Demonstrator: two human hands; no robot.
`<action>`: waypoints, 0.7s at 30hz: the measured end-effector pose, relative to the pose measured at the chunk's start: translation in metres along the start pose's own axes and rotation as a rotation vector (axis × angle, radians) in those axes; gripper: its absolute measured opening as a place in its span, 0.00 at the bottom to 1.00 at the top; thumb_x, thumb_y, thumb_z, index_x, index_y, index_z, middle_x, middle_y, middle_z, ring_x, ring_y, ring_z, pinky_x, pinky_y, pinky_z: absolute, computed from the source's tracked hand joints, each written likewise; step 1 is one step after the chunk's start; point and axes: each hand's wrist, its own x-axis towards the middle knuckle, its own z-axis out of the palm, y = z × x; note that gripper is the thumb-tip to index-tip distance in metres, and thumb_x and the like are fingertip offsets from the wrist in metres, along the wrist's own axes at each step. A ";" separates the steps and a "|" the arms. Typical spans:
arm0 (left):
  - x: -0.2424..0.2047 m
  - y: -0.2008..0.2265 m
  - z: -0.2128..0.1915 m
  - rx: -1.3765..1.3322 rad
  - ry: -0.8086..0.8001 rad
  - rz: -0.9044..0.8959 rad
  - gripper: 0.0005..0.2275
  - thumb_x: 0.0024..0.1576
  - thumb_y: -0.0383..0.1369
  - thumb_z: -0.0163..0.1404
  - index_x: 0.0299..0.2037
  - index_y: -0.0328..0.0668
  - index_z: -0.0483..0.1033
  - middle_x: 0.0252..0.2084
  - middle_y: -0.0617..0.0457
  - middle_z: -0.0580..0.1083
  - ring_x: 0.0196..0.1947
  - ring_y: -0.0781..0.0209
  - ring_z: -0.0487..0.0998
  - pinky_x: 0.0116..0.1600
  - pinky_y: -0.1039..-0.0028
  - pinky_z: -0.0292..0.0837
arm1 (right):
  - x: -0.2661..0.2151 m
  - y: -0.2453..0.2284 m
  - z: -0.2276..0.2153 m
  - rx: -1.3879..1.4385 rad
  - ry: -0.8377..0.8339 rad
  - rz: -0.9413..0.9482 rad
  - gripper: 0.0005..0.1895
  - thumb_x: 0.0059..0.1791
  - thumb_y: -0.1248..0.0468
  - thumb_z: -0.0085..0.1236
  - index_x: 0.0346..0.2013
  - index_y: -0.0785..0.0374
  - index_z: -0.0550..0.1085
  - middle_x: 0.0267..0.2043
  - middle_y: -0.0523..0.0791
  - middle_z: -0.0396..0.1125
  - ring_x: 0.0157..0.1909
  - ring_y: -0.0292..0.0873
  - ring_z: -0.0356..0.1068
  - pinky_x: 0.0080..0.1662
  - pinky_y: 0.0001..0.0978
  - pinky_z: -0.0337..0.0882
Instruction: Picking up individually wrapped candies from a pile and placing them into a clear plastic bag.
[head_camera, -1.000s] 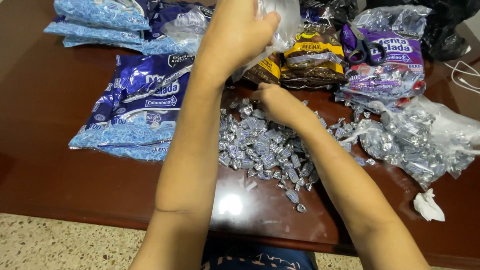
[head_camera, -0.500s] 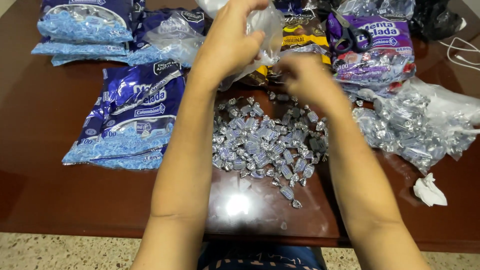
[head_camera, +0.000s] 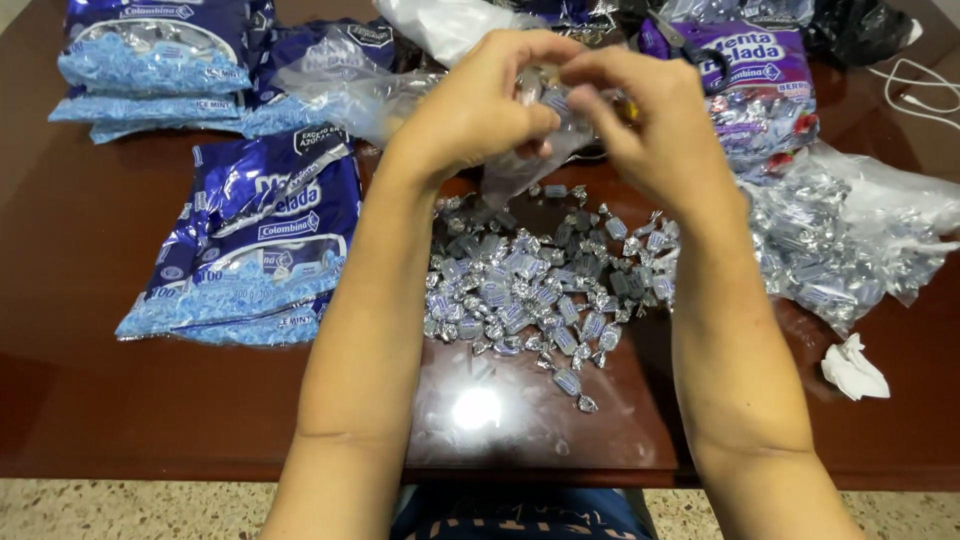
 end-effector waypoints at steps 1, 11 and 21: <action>-0.002 0.003 -0.001 0.044 0.024 -0.116 0.24 0.54 0.18 0.52 0.62 0.34 0.67 0.66 0.42 0.70 0.28 0.67 0.86 0.29 0.84 0.81 | -0.001 0.000 -0.003 -0.021 -0.043 0.008 0.10 0.60 0.76 0.50 0.54 0.74 0.76 0.42 0.53 0.74 0.34 0.42 0.70 0.33 0.26 0.69; -0.001 0.008 0.002 -0.145 0.146 -0.128 0.27 0.53 0.13 0.49 0.66 0.30 0.63 0.68 0.36 0.68 0.26 0.67 0.86 0.24 0.86 0.82 | -0.013 0.013 -0.021 -0.242 0.086 -0.081 0.11 0.54 0.84 0.67 0.45 0.69 0.78 0.45 0.50 0.74 0.49 0.51 0.70 0.57 0.46 0.62; 0.009 -0.015 0.002 -0.149 0.183 -0.135 0.26 0.55 0.13 0.48 0.66 0.30 0.63 0.69 0.36 0.66 0.24 0.67 0.85 0.21 0.86 0.79 | -0.016 0.052 0.030 -0.063 -0.263 0.588 0.06 0.52 0.73 0.57 0.42 0.63 0.74 0.44 0.49 0.70 0.42 0.46 0.68 0.47 0.39 0.70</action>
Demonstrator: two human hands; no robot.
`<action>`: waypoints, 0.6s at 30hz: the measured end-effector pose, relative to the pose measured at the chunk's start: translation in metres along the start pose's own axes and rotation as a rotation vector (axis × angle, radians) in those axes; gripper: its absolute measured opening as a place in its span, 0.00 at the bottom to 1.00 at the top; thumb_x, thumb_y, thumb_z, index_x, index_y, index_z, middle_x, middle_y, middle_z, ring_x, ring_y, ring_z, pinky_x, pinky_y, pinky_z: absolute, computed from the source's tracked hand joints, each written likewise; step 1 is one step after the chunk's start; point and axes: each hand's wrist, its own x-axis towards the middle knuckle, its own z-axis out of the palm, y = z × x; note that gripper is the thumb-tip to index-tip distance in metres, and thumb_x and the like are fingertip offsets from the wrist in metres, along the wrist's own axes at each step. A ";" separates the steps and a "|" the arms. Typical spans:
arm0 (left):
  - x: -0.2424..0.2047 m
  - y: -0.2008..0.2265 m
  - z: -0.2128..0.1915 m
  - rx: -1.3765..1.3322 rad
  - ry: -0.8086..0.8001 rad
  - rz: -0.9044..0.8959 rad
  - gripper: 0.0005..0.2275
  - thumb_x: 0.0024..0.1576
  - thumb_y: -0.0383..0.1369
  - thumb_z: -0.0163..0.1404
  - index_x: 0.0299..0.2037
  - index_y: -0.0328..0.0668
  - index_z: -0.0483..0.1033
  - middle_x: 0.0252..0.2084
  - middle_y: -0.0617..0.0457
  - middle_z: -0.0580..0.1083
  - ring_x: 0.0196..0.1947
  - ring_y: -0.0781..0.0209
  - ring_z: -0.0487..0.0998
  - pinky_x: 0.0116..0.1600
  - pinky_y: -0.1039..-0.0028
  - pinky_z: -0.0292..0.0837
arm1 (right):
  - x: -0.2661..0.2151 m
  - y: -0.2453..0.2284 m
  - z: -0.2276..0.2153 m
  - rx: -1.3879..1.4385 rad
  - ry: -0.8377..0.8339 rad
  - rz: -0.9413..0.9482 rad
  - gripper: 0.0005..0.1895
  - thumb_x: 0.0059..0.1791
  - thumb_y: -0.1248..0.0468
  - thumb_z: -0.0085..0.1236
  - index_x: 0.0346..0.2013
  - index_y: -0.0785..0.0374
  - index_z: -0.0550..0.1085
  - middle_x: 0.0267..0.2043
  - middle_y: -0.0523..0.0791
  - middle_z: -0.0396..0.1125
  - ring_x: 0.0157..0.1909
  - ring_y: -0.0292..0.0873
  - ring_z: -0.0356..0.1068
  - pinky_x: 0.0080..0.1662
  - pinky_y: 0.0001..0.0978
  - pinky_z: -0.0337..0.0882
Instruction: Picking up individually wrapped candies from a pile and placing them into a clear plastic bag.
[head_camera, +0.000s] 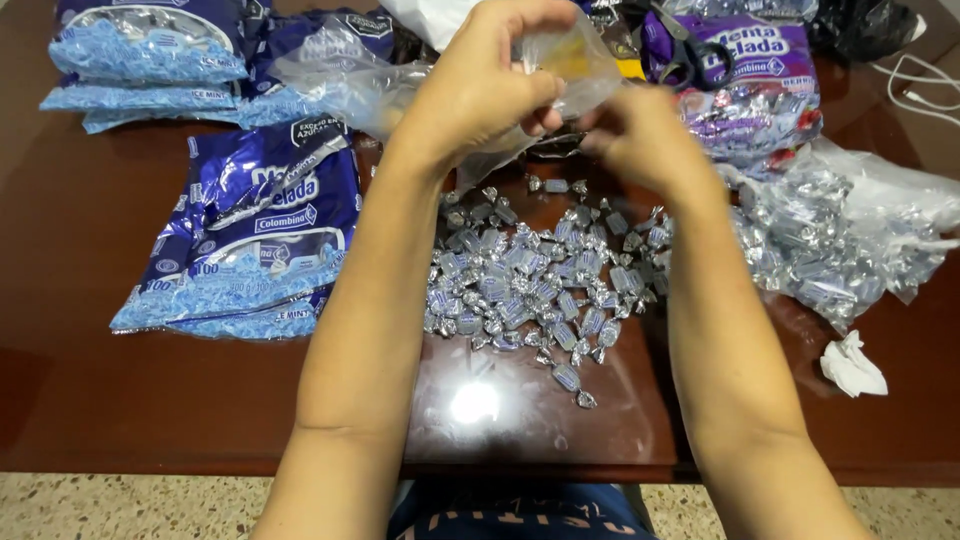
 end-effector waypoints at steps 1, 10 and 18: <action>0.001 -0.002 0.001 -0.002 -0.005 -0.008 0.26 0.55 0.13 0.47 0.66 0.32 0.63 0.69 0.37 0.66 0.25 0.68 0.85 0.19 0.86 0.77 | 0.002 -0.001 0.010 -0.041 -0.223 0.159 0.07 0.49 0.67 0.61 0.42 0.58 0.75 0.45 0.47 0.71 0.42 0.45 0.69 0.48 0.41 0.68; -0.002 -0.004 -0.003 0.005 0.061 -0.011 0.24 0.58 0.16 0.50 0.65 0.31 0.63 0.72 0.40 0.61 0.26 0.68 0.85 0.24 0.87 0.79 | 0.006 -0.014 0.037 -0.165 -0.448 0.276 0.18 0.45 0.77 0.48 0.48 0.64 0.74 0.42 0.53 0.74 0.37 0.52 0.74 0.41 0.41 0.74; 0.006 -0.011 0.001 0.123 0.041 -0.062 0.27 0.56 0.16 0.50 0.68 0.33 0.60 0.71 0.38 0.64 0.24 0.69 0.86 0.18 0.88 0.75 | -0.006 0.002 -0.023 0.269 0.507 -0.310 0.07 0.54 0.76 0.61 0.38 0.65 0.71 0.36 0.45 0.65 0.36 0.39 0.61 0.37 0.31 0.62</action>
